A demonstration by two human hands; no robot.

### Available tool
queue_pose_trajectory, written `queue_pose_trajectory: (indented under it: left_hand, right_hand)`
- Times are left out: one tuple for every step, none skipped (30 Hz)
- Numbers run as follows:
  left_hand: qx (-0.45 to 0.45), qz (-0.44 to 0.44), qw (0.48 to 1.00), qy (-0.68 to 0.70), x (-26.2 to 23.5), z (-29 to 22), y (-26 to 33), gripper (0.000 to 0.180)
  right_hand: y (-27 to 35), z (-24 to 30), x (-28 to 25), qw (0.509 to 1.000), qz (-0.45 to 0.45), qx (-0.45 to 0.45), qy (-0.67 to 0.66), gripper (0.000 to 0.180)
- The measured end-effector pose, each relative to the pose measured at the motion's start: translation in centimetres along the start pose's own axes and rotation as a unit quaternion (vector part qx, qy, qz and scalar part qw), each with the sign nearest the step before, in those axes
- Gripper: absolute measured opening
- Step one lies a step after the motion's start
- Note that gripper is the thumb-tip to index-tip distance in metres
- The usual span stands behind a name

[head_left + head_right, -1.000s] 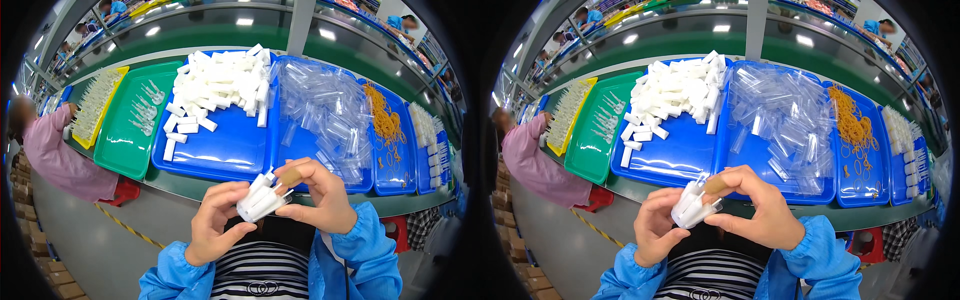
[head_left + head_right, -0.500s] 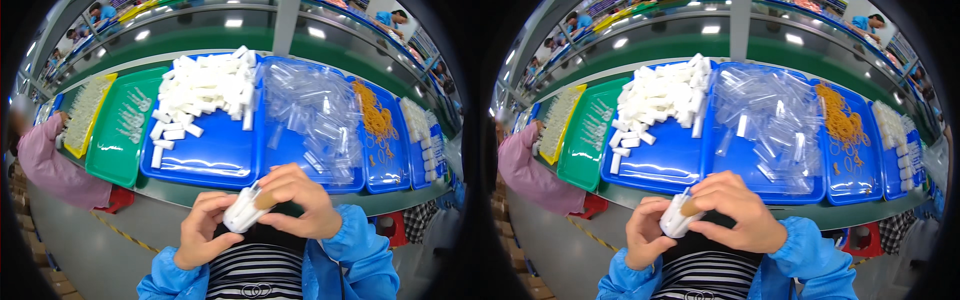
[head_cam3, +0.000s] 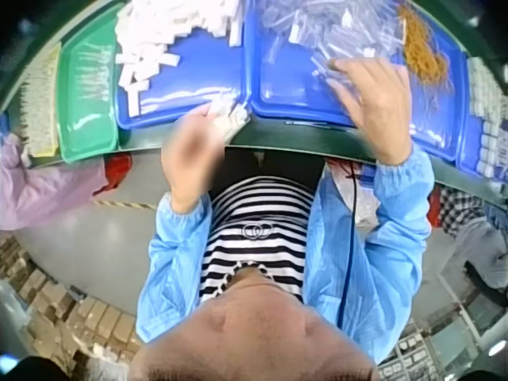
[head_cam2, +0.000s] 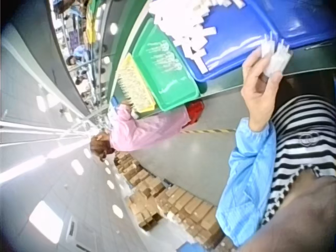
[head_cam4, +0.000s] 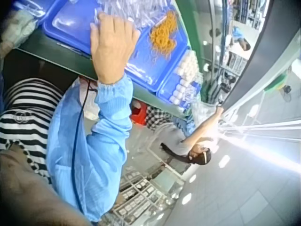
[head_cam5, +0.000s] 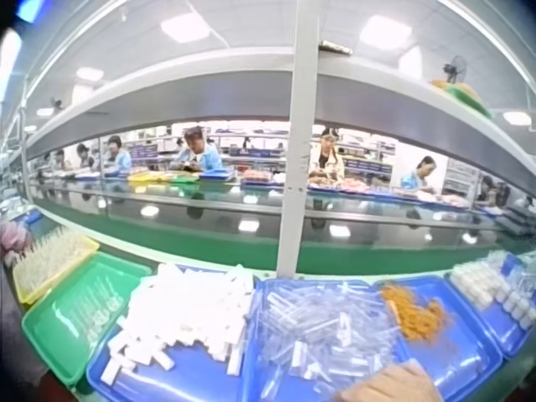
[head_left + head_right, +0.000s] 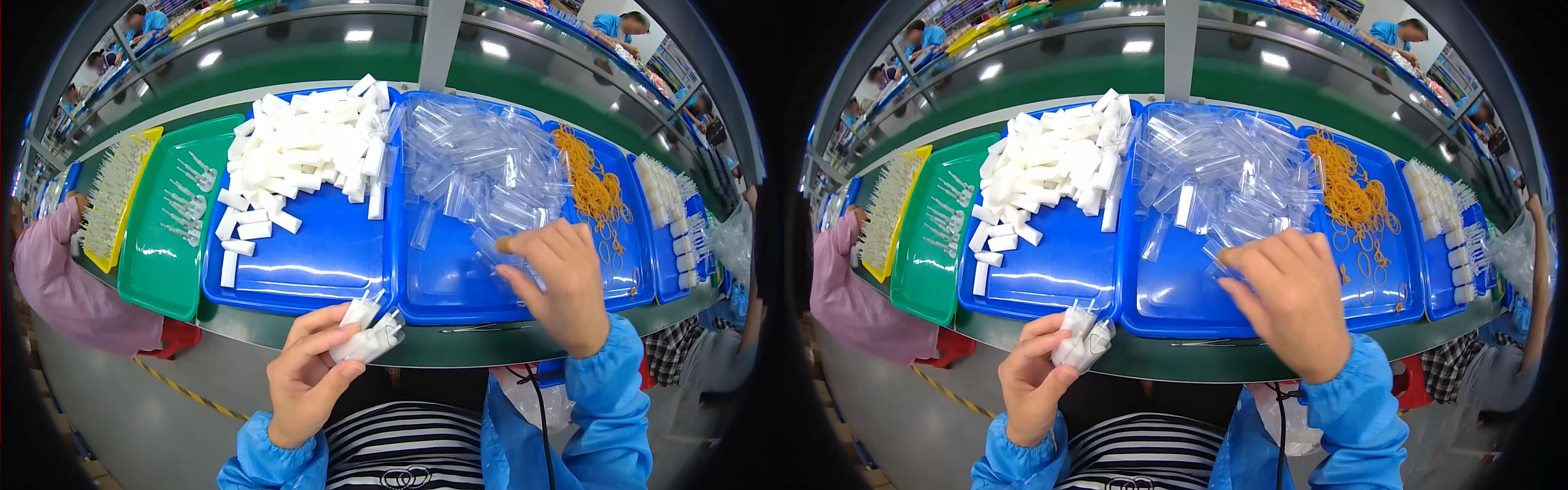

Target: The person assembles small white cylindrical components by inserting thin white sticks into them. They use a rubber band to hold the sticks in place and a pair of scissors to trim the excess length of the sticks. The process is repeated for multiple units on a factory assembly line.

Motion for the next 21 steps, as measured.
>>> queue_pose_trajectory:
  left_hand:
    - [0.006,-0.002,1.000,0.004,0.2,0.0,-0.1,0.039]
    - [0.011,0.001,1.000,0.010,0.5,0.0,-0.4,0.040]
    - [0.005,0.004,1.000,0.019,0.8,0.1,-0.5,0.039]
    - [0.000,0.006,1.000,0.028,1.2,0.3,-0.6,0.038]
    - [-0.006,0.009,0.999,0.037,1.5,0.4,-0.7,0.037]
    - [-0.010,0.003,0.999,0.041,1.6,0.3,-0.6,0.037]
    - [-0.015,-0.003,0.999,0.045,1.8,0.2,-0.5,0.036]
    - [-0.020,-0.007,0.999,0.049,1.8,0.2,-0.5,0.036]
    - [-0.012,-0.012,0.999,0.042,1.7,0.1,-0.4,0.035]
    - [-0.005,-0.017,0.999,0.035,1.6,0.1,-0.3,0.035]
    - [0.002,-0.024,0.999,0.030,1.5,0.2,-0.2,0.035]
    - [0.001,-0.031,0.999,0.031,1.5,0.3,-0.1,0.034]
    - [0.001,-0.038,0.999,0.032,1.4,0.4,-0.1,0.034]
    - [0.000,-0.045,0.998,0.033,1.4,0.5,0.0,0.034]
    - [-0.001,-0.050,0.998,0.027,1.5,0.5,0.0,0.033]
    - [-0.003,-0.051,0.998,0.021,1.8,0.3,-0.2,0.032]
    - [-0.004,-0.051,0.999,0.015,2.1,0.2,-0.3,0.031]
    - [0.001,-0.051,0.999,0.011,2.3,0.0,-0.3,0.030]
    - [0.006,-0.051,0.999,0.007,2.5,-0.1,-0.4,0.029]
    - [0.011,-0.056,0.998,0.000,2.5,-0.2,-0.3,0.029]
    - [0.011,-0.066,0.998,-0.007,2.4,-0.3,-0.2,0.029]
  right_hand:
    - [0.1,-0.1,0.2,0.999,0.028,-0.005,0.015,0.030]
    - [0.5,-0.3,0.5,0.998,0.055,-0.006,0.031,0.032]
    - [0.7,-0.4,1.0,0.995,0.083,-0.008,0.048,0.033]
    - [0.6,-0.2,1.6,0.997,0.075,-0.019,0.031,0.033]
    - [0.3,0.3,2.5,0.997,0.068,-0.030,0.015,0.033]
    - [-0.1,0.9,3.4,0.997,0.058,-0.044,-0.007,0.033]
    - [-0.5,1.3,4.1,0.997,0.060,-0.052,0.005,0.033]
    - [-0.9,1.6,4.4,0.996,0.050,-0.075,0.011,0.033]
    - [-1.3,1.8,4.7,0.994,0.039,-0.098,0.018,0.034]
    - [-1.6,2.0,4.8,0.992,0.029,-0.120,0.025,0.034]
    - [-1.8,2.1,4.4,0.992,0.020,-0.124,0.015,0.034]
    - [-2.1,2.2,3.6,0.992,0.012,-0.128,0.006,0.034]
    - [-2.3,2.3,3.2,0.991,0.003,-0.132,-0.004,0.034]
    - [-2.4,2.4,3.5,0.990,0.010,-0.137,-0.007,0.034]
    - [-2.6,2.7,3.9,0.990,0.017,-0.142,-0.011,0.033]
    - [-2.6,2.8,4.3,0.989,0.023,-0.143,-0.013,0.032]
    - [-2.7,3.1,4.9,0.989,0.026,-0.143,0.001,0.031]
    - [-2.8,3.3,5.7,0.989,0.030,-0.143,0.014,0.031]
    - [-2.8,3.3,6.1,0.989,0.034,-0.142,0.027,0.030]
    - [-3.0,3.4,6.2,0.988,0.053,-0.143,0.026,0.032]
    - [-3.3,3.5,6.0,0.987,0.073,-0.144,0.024,0.033]
Point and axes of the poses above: each hand's wrist, its own y-axis away from the middle knuckle, its own x-axis out of the palm, z = x × y, the point moved 3 cm from there along -y, towards the middle knuckle
